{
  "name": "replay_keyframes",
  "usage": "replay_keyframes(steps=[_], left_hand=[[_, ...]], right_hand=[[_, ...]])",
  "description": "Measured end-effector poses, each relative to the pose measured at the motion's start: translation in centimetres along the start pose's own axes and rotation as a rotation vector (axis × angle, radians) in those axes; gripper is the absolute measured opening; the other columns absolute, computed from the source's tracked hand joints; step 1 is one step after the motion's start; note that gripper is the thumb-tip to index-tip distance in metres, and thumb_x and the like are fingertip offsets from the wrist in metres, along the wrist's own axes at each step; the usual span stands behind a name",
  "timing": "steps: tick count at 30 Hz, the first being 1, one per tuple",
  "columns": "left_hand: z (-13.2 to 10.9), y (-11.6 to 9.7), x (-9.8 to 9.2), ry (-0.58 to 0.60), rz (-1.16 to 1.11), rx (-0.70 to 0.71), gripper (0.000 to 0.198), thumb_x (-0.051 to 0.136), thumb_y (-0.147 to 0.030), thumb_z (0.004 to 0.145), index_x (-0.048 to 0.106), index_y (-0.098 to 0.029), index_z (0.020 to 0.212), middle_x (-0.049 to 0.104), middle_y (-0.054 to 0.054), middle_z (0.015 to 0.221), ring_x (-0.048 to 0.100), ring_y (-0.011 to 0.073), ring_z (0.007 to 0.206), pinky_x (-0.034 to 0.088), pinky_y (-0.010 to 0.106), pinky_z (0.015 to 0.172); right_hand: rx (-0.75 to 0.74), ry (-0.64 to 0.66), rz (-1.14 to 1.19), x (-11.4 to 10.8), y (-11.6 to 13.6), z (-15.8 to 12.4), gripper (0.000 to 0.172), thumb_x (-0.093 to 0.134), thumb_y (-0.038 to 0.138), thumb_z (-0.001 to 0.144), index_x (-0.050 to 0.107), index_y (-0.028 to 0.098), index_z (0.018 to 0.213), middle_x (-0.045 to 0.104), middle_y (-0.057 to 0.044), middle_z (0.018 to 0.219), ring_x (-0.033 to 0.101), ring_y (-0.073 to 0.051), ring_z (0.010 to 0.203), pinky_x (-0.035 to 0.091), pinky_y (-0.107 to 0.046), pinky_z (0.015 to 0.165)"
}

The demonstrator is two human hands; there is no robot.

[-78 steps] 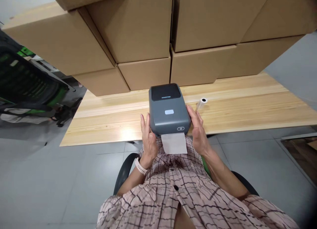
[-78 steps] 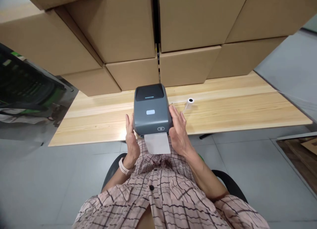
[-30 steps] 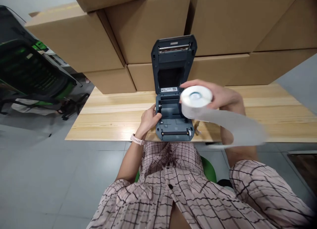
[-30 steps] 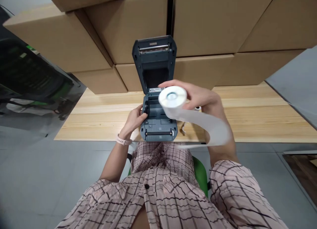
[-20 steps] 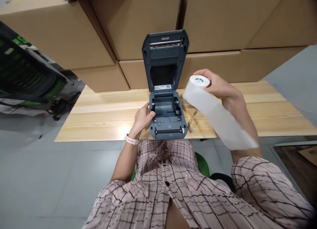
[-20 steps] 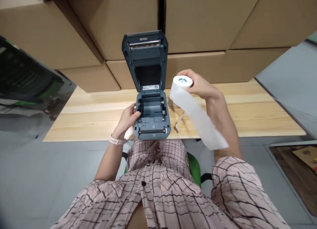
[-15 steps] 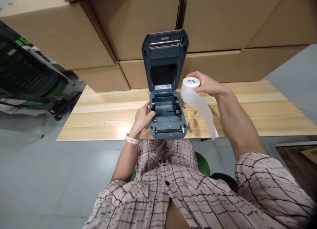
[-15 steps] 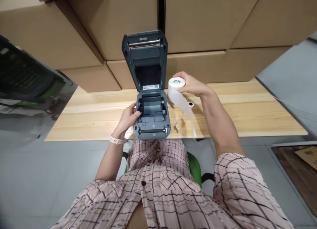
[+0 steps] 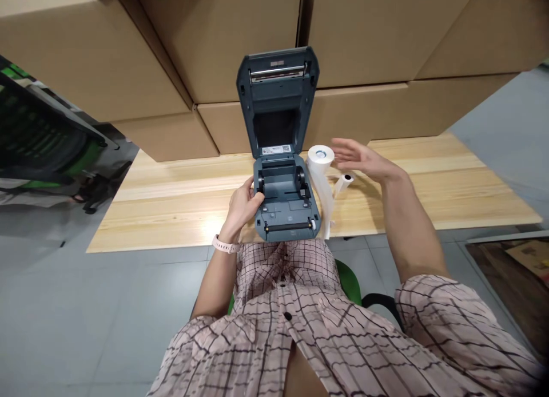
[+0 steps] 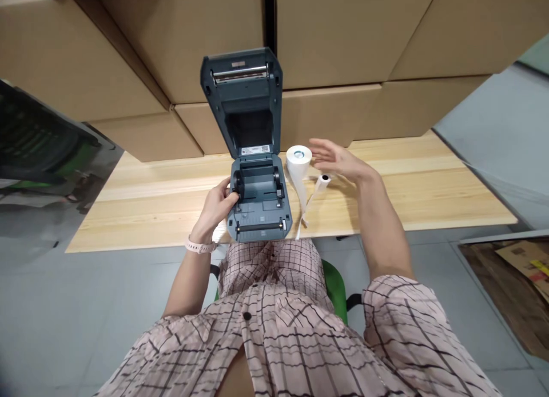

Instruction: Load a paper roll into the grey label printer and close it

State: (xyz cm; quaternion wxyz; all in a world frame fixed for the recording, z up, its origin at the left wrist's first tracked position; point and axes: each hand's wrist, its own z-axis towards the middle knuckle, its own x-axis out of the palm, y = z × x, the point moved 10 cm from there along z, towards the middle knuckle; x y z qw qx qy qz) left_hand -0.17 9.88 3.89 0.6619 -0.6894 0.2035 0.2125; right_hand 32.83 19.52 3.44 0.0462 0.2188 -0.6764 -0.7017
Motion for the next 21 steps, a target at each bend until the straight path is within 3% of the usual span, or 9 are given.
replay_keyframes(steps=[2,5,9,11,15,17,18,20,21], left_hand=[[0.0,0.1,0.1,0.002,-0.015,0.002,0.062,0.055,-0.022,0.078,0.069,-0.015,0.137,0.056,-0.003,0.066,0.048,0.0151,0.062,0.034,0.026,0.061],[0.1,0.1,0.1,0.005,-0.032,0.01,0.064,0.055,-0.022,0.077,0.068,-0.015,0.139,0.056,-0.002,0.068,0.048,0.0153,0.062,0.032,0.026,0.059],[0.0,0.1,0.1,-0.01,-0.042,0.024,0.061,0.056,-0.022,0.078,0.07,-0.015,0.136,0.052,-0.003,0.064,0.045,0.0153,0.061,0.032,0.027,0.06],[0.0,0.1,0.1,-0.023,-0.045,0.031,0.06,0.056,-0.021,0.078,0.07,-0.015,0.135,0.051,-0.003,0.064,0.044,0.0154,0.061,0.032,0.027,0.06],[0.0,0.2,0.2,-0.031,-0.034,0.031,0.059,0.055,-0.021,0.078,0.07,-0.014,0.136,0.049,-0.003,0.063,0.044,0.0158,0.061,0.031,0.028,0.06],[0.0,0.3,0.2,-0.034,-0.031,0.028,0.059,0.055,-0.021,0.079,0.07,-0.014,0.135,0.047,-0.004,0.062,0.044,0.0158,0.061,0.03,0.028,0.061],[0.0,0.3,0.2,-0.037,-0.033,0.026,0.059,0.055,-0.021,0.079,0.07,-0.014,0.135,0.047,-0.004,0.062,0.044,0.0157,0.061,0.03,0.028,0.061],[0.0,0.4,0.2,-0.043,-0.043,0.026,0.06,0.055,-0.021,0.079,0.069,-0.014,0.137,0.049,-0.004,0.063,0.044,0.0157,0.061,0.031,0.028,0.061],[0.0,0.4,0.2,-0.043,-0.049,0.028,0.061,0.055,-0.021,0.079,0.069,-0.014,0.138,0.05,-0.003,0.063,0.045,0.0158,0.061,0.031,0.028,0.061]], right_hand=[[0.019,-0.036,0.126,-1.1,-1.5,-2.3,0.075,0.091,0.04,0.073,0.061,0.032,0.141,0.062,-0.013,0.158,0.06,-0.034,0.145,0.053,-0.06,0.118],[0.096,-0.001,0.203,0.1,-4.2,-4.6,0.076,0.096,0.039,0.068,0.065,0.033,0.137,0.063,-0.012,0.157,0.066,-0.032,0.137,0.061,-0.053,0.105],[0.11,-0.048,0.193,1.4,-5.8,-5.6,0.054,0.097,0.046,0.067,0.075,0.023,0.111,0.081,-0.009,0.115,0.076,-0.024,0.1,0.062,-0.043,0.092],[-0.016,-0.114,0.221,0.5,-4.7,-6.0,0.052,0.095,0.055,0.068,0.075,0.024,0.103,0.079,-0.007,0.095,0.073,-0.022,0.08,0.06,-0.038,0.078],[-0.369,-0.155,0.321,-1.1,0.7,-7.7,0.069,0.071,0.093,0.068,0.068,0.036,0.108,0.063,0.003,0.059,0.054,-0.018,0.05,0.05,-0.035,0.056],[-0.478,0.019,0.351,1.5,4.6,-7.8,0.07,0.058,0.099,0.072,0.067,0.04,0.11,0.055,0.007,0.049,0.046,-0.016,0.04,0.047,-0.033,0.051],[-0.511,0.166,0.326,4.0,6.8,-7.8,0.067,0.058,0.095,0.078,0.068,0.04,0.114,0.059,0.007,0.051,0.048,-0.016,0.04,0.049,-0.032,0.05],[-0.542,0.535,0.162,10.7,10.7,-8.0,0.056,0.06,0.076,0.094,0.068,0.034,0.13,0.077,0.001,0.074,0.067,-0.017,0.057,0.055,-0.031,0.059],[-0.491,0.667,-0.023,13.9,11.4,-7.8,0.052,0.06,0.062,0.101,0.064,0.03,0.142,0.083,-0.005,0.098,0.077,-0.019,0.082,0.06,-0.033,0.074]])
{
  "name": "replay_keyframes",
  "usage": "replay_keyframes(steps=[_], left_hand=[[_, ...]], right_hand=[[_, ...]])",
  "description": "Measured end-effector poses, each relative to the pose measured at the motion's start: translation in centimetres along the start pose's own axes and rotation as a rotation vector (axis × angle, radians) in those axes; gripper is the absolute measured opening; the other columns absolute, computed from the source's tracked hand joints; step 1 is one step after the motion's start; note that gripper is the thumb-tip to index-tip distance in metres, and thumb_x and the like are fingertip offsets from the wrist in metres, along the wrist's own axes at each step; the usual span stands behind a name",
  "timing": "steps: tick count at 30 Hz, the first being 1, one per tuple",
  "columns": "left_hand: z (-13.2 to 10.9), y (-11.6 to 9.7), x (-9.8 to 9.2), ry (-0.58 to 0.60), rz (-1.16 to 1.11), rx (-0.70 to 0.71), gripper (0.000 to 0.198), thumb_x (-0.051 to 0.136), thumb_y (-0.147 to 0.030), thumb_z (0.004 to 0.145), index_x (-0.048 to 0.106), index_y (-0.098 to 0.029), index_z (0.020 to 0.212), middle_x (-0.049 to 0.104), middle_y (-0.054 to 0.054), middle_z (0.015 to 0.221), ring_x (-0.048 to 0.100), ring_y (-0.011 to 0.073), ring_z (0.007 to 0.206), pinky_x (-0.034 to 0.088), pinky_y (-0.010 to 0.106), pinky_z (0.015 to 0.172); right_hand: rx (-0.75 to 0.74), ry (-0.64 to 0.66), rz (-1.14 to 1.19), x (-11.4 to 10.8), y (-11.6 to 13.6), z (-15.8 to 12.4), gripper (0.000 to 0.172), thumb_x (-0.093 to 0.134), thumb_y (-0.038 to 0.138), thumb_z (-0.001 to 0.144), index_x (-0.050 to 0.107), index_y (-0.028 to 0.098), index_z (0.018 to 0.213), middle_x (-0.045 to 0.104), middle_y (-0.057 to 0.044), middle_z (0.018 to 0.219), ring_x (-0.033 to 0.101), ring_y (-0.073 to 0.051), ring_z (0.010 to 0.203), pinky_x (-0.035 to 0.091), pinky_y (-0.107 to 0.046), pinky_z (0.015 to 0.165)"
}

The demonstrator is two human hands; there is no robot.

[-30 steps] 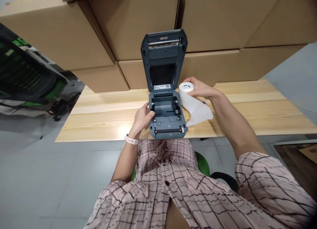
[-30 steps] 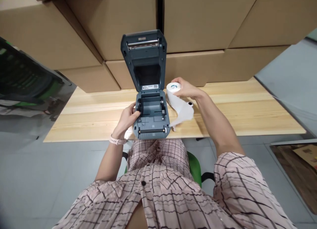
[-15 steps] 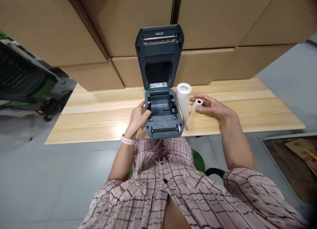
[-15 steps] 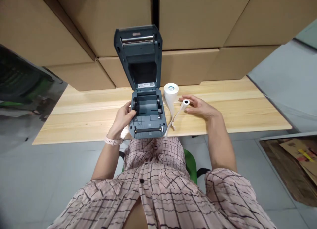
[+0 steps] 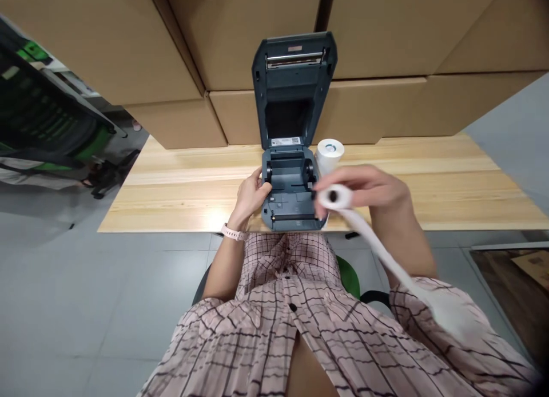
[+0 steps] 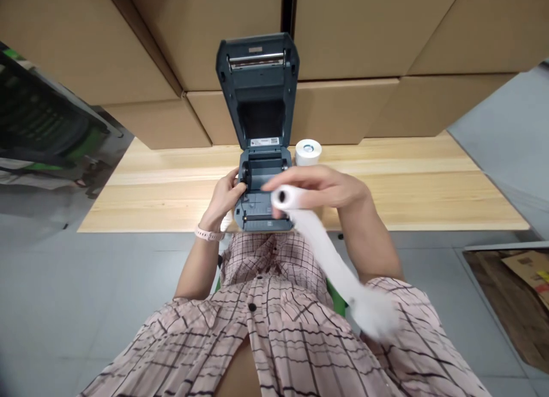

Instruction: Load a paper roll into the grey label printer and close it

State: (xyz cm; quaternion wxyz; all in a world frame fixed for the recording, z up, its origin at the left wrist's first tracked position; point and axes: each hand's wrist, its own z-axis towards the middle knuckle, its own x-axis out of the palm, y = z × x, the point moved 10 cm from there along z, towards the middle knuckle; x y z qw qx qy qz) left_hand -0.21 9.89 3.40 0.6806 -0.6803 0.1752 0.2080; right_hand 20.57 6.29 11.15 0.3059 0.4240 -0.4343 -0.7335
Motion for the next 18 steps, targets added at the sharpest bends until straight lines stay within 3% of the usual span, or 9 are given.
replay_keyframes(steps=[1,3,6,10,14,18], left_hand=[[0.0,0.0,0.0,0.002,-0.005,0.002,0.061,0.056,-0.021,0.079,0.068,-0.013,0.139,0.052,-0.003,0.064,0.045,0.0158,0.061,0.032,0.028,0.062],[-0.1,-0.1,0.1,0.005,-0.012,0.005,0.06,0.056,-0.021,0.08,0.069,-0.014,0.138,0.055,-0.002,0.066,0.046,0.0159,0.062,0.033,0.028,0.063],[-0.1,0.0,0.1,-0.002,-0.017,0.0,0.057,0.057,-0.02,0.081,0.071,-0.015,0.135,0.057,-0.002,0.067,0.048,0.0163,0.063,0.036,0.028,0.065],[0.0,0.2,0.1,-0.005,-0.035,-0.013,0.058,0.059,-0.02,0.081,0.07,-0.016,0.138,0.059,-0.002,0.067,0.05,0.0168,0.065,0.04,0.028,0.067],[0.0,0.3,0.2,-0.006,-0.062,-0.007,0.061,0.058,-0.02,0.082,0.068,-0.014,0.141,0.059,-0.002,0.066,0.05,0.0168,0.064,0.041,0.029,0.067],[0.0,0.4,0.4,0.003,-0.078,-0.004,0.061,0.058,-0.019,0.08,0.068,-0.014,0.141,0.056,-0.003,0.064,0.048,0.0166,0.063,0.039,0.029,0.066]], right_hand=[[0.048,0.025,-0.148,0.9,0.1,2.0,0.051,0.059,0.054,0.104,0.062,0.027,0.147,0.082,-0.008,0.117,0.078,-0.021,0.1,0.061,-0.035,0.085],[0.165,-0.046,-0.454,1.2,-0.8,4.9,0.049,0.054,0.045,0.107,0.06,0.025,0.151,0.074,-0.011,0.142,0.072,-0.027,0.124,0.058,-0.044,0.103],[0.315,-0.127,-0.731,1.4,-3.5,6.1,0.049,0.048,0.04,0.109,0.059,0.022,0.154,0.069,-0.013,0.15,0.066,-0.035,0.135,0.053,-0.056,0.111],[0.283,-0.112,-0.748,2.3,-5.4,5.4,0.051,0.047,0.039,0.11,0.058,0.019,0.156,0.067,-0.013,0.152,0.063,-0.033,0.138,0.052,-0.058,0.115],[0.202,-0.179,-0.753,2.6,-4.4,4.5,0.045,0.051,0.037,0.11,0.07,0.016,0.144,0.062,-0.015,0.158,0.057,-0.034,0.144,0.05,-0.059,0.119],[0.165,-0.185,-0.816,3.8,-2.6,3.6,0.039,0.048,0.034,0.111,0.077,0.017,0.131,0.068,-0.015,0.151,0.061,-0.033,0.14,0.055,-0.056,0.114]])
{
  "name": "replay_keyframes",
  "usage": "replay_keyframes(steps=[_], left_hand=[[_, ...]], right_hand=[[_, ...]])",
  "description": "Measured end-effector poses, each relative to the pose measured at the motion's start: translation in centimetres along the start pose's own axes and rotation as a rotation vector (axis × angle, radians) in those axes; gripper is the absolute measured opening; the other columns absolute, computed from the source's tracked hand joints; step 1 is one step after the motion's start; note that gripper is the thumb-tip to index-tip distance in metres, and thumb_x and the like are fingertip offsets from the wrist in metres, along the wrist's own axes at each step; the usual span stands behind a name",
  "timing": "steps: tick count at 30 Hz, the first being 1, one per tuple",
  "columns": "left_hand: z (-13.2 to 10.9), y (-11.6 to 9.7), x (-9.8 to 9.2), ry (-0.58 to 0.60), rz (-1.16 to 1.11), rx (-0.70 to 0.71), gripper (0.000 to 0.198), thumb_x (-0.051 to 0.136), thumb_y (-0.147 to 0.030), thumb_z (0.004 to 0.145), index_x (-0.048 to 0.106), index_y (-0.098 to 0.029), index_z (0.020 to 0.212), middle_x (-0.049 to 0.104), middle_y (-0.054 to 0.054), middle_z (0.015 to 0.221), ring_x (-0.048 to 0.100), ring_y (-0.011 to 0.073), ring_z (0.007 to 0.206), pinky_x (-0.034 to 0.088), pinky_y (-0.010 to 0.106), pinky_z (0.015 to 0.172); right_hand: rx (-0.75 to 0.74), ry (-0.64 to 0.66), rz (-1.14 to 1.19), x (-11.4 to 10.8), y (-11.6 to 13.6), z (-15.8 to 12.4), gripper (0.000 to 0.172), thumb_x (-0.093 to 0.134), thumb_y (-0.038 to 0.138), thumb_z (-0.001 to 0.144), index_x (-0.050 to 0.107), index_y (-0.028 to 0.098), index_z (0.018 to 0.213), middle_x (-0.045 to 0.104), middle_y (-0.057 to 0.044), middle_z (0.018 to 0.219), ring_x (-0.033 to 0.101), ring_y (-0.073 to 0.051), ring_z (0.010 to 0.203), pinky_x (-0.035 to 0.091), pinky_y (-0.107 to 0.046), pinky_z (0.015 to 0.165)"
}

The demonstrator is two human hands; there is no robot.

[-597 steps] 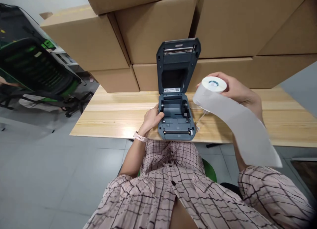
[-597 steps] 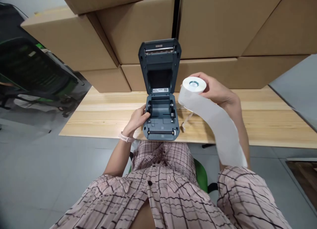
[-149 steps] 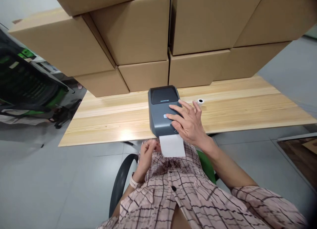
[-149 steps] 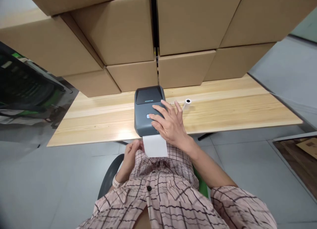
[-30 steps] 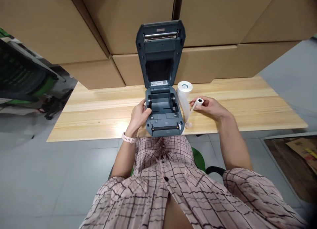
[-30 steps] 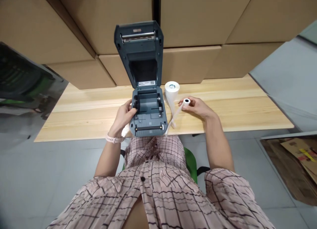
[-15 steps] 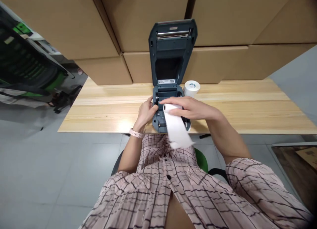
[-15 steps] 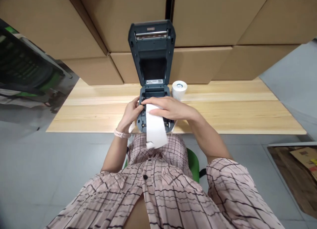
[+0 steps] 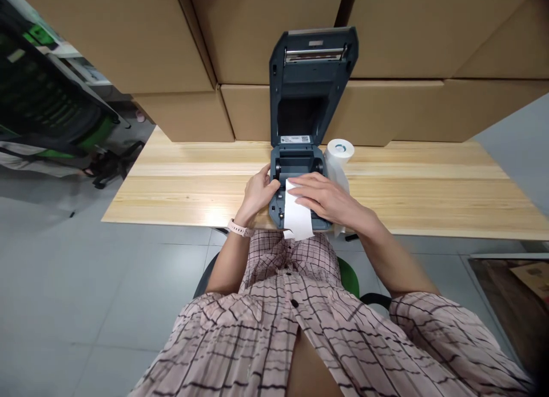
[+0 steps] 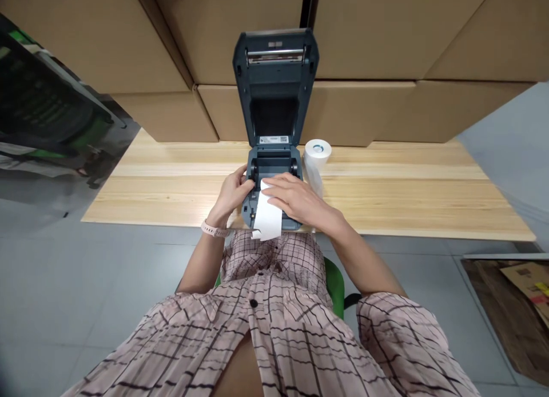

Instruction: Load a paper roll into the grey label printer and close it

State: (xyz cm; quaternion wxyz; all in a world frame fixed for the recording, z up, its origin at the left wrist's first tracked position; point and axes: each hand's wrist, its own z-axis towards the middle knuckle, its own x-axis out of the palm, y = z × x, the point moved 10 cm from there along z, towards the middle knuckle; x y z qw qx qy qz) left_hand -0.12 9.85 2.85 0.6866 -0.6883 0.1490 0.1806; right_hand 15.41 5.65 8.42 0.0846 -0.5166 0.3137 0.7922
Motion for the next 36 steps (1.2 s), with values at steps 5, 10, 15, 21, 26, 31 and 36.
replay_keyframes(steps=[5,10,15,21,26,31,36], left_hand=[[0.0,0.0,0.1,0.005,-0.027,0.014,0.062,0.057,-0.019,0.08,0.069,-0.014,0.14,0.053,-0.004,0.064,0.048,0.0161,0.063,0.036,0.029,0.064],[0.0,0.0,0.1,0.011,-0.039,0.02,0.061,0.057,-0.02,0.08,0.069,-0.015,0.139,0.051,-0.004,0.063,0.047,0.0158,0.062,0.035,0.03,0.064],[-0.1,0.1,0.1,0.009,-0.033,0.003,0.062,0.056,-0.02,0.08,0.067,-0.015,0.141,0.052,-0.004,0.064,0.047,0.0156,0.063,0.035,0.03,0.065],[-0.4,-0.2,0.0,0.005,0.008,-0.016,0.065,0.056,-0.023,0.083,0.064,-0.013,0.147,0.047,-0.005,0.061,0.047,0.0162,0.062,0.034,0.03,0.063],[-0.8,-0.7,-0.5,-0.028,0.084,-0.059,0.065,0.061,-0.03,0.086,0.063,-0.014,0.149,0.052,-0.004,0.065,0.05,0.0178,0.066,0.034,0.031,0.065],[-0.9,-0.9,-0.5,-0.016,0.114,-0.071,0.065,0.062,-0.036,0.091,0.06,-0.015,0.153,0.057,-0.002,0.071,0.053,0.0187,0.07,0.035,0.031,0.067],[-0.9,-1.0,-0.5,-0.014,0.134,-0.061,0.064,0.064,-0.04,0.093,0.06,-0.016,0.152,0.056,-0.003,0.071,0.054,0.0186,0.071,0.035,0.031,0.068]], right_hand=[[-0.034,0.156,-0.072,1.0,1.7,-2.5,0.059,0.055,0.054,0.107,0.058,0.022,0.156,0.048,-0.015,0.17,0.05,-0.035,0.155,0.047,-0.058,0.124],[-0.147,0.235,-0.087,2.0,2.3,-4.2,0.114,0.076,0.075,0.084,0.029,0.019,0.172,0.018,-0.021,0.181,0.023,-0.039,0.168,0.031,-0.06,0.134],[-0.072,0.131,-0.152,2.1,3.1,-4.1,0.105,0.086,0.042,0.088,0.027,0.022,0.173,0.026,-0.02,0.179,0.027,-0.037,0.167,0.032,-0.059,0.135],[-0.033,-0.02,-0.137,2.1,4.4,-4.6,0.075,0.066,0.015,0.097,0.04,0.028,0.167,0.046,-0.013,0.171,0.042,-0.032,0.162,0.04,-0.063,0.13],[-0.031,-0.082,-0.113,1.8,4.1,-4.9,0.062,0.059,0.013,0.101,0.05,0.031,0.16,0.053,-0.008,0.167,0.049,-0.027,0.157,0.044,-0.059,0.128],[-0.053,-0.136,-0.081,1.1,4.1,-5.0,0.044,0.052,0.018,0.108,0.06,0.026,0.151,0.061,-0.009,0.16,0.056,-0.025,0.152,0.051,-0.055,0.124],[-0.043,-0.135,0.009,0.8,3.7,-5.3,0.044,0.052,0.02,0.109,0.061,0.031,0.151,0.062,-0.006,0.158,0.056,-0.023,0.152,0.052,-0.054,0.124]])
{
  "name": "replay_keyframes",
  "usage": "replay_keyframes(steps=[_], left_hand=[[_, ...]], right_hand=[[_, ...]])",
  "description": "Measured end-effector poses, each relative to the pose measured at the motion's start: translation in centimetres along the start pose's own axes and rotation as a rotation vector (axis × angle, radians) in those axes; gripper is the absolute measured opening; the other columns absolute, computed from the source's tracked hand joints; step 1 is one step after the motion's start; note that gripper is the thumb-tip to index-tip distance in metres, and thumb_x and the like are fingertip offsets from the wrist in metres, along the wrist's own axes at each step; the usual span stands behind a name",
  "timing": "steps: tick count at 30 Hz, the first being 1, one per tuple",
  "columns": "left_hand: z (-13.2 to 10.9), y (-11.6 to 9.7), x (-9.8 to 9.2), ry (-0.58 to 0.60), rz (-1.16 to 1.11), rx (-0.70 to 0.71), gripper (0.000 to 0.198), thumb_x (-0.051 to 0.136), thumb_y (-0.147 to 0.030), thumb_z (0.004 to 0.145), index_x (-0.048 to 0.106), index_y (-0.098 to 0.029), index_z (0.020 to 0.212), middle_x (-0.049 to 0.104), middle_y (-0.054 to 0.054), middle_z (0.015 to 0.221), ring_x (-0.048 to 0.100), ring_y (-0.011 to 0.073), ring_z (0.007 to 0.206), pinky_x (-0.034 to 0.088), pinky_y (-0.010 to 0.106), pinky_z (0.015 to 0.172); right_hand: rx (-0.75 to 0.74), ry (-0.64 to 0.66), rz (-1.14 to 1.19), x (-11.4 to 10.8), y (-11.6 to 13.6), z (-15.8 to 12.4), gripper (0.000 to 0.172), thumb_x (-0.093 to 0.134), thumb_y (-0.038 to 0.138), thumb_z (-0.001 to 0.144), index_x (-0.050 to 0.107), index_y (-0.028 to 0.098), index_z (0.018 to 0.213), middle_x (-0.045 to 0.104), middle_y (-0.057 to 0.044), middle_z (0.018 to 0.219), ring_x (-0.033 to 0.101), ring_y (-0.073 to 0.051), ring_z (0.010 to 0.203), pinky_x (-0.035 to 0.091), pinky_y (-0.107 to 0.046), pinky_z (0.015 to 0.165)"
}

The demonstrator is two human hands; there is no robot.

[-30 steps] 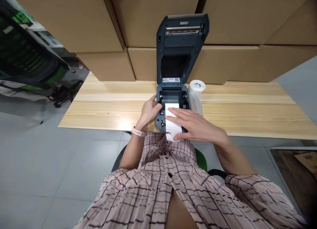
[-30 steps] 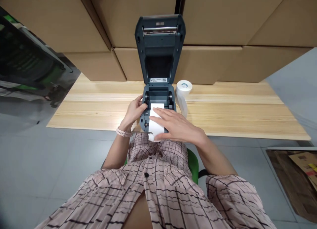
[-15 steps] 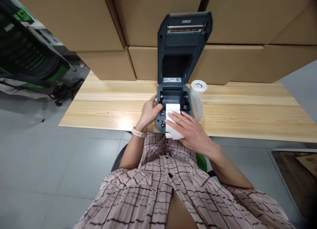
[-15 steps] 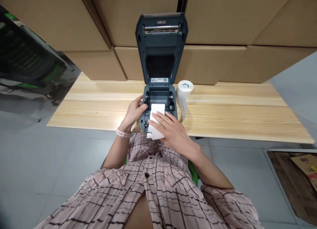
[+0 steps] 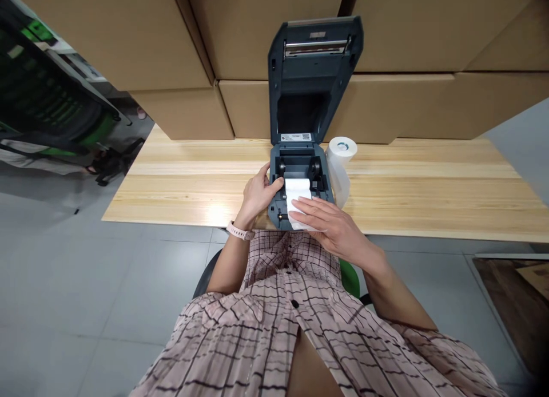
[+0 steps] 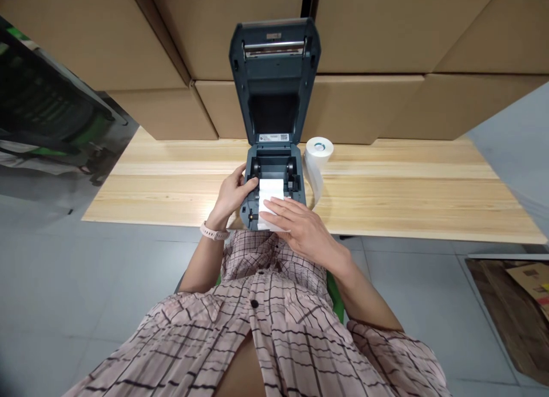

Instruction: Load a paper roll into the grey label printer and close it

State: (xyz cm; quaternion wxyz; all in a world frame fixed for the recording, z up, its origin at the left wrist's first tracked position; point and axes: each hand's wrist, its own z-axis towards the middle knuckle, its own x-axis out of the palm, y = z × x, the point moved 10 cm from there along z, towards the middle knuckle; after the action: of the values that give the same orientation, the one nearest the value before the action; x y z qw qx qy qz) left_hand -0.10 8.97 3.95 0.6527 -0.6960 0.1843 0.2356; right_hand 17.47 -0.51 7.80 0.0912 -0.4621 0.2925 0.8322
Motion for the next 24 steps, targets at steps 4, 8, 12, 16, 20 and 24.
replay_keyframes(steps=[4,8,12,16,20,24], left_hand=[[0.0,0.0,0.1,0.008,-0.001,0.001,0.064,0.064,-0.04,0.094,0.06,-0.015,0.152,0.057,-0.002,0.072,0.054,0.0186,0.071,0.034,0.031,0.068],[0.0,0.1,0.1,0.002,-0.003,-0.002,0.064,0.066,-0.041,0.093,0.06,-0.017,0.152,0.057,-0.002,0.071,0.054,0.0188,0.071,0.034,0.031,0.068],[0.0,0.2,0.1,-0.005,-0.017,-0.002,0.064,0.068,-0.044,0.092,0.062,-0.017,0.15,0.056,-0.002,0.072,0.054,0.0186,0.071,0.034,0.031,0.067],[0.2,0.5,0.2,-0.005,-0.029,-0.009,0.066,0.068,-0.045,0.092,0.06,-0.017,0.151,0.058,-0.001,0.074,0.055,0.0187,0.072,0.034,0.031,0.067],[0.2,0.7,0.4,-0.003,-0.045,0.002,0.066,0.069,-0.048,0.092,0.061,-0.018,0.15,0.058,-0.001,0.073,0.054,0.0185,0.071,0.034,0.031,0.066],[0.3,0.9,0.5,-0.012,-0.069,0.016,0.064,0.072,-0.051,0.092,0.063,-0.021,0.148,0.059,-0.002,0.072,0.055,0.0183,0.07,0.036,0.03,0.067]], right_hand=[[0.001,-0.021,0.057,-0.2,-0.2,-0.2,0.045,0.053,0.02,0.109,0.062,0.035,0.151,0.064,-0.003,0.157,0.057,-0.022,0.151,0.052,-0.054,0.124],[-0.001,-0.056,0.067,-0.2,-0.3,-0.5,0.048,0.054,0.017,0.107,0.062,0.035,0.151,0.065,-0.004,0.156,0.059,-0.023,0.149,0.053,-0.054,0.123],[0.011,-0.063,0.068,0.2,-0.2,-0.9,0.062,0.054,0.009,0.102,0.055,0.036,0.158,0.062,-0.003,0.158,0.058,-0.024,0.15,0.055,-0.055,0.122],[0.002,-0.083,0.039,0.3,0.2,-1.1,0.068,0.054,0.005,0.1,0.05,0.035,0.161,0.062,-0.005,0.159,0.057,-0.023,0.151,0.055,-0.055,0.121],[0.028,-0.078,0.042,0.3,0.2,-1.0,0.063,0.054,0.007,0.102,0.053,0.036,0.158,0.063,-0.004,0.158,0.057,-0.023,0.151,0.055,-0.055,0.122],[0.058,-0.069,0.063,0.1,0.0,-0.9,0.056,0.055,0.013,0.105,0.057,0.037,0.156,0.065,-0.004,0.155,0.059,-0.024,0.149,0.056,-0.055,0.12]])
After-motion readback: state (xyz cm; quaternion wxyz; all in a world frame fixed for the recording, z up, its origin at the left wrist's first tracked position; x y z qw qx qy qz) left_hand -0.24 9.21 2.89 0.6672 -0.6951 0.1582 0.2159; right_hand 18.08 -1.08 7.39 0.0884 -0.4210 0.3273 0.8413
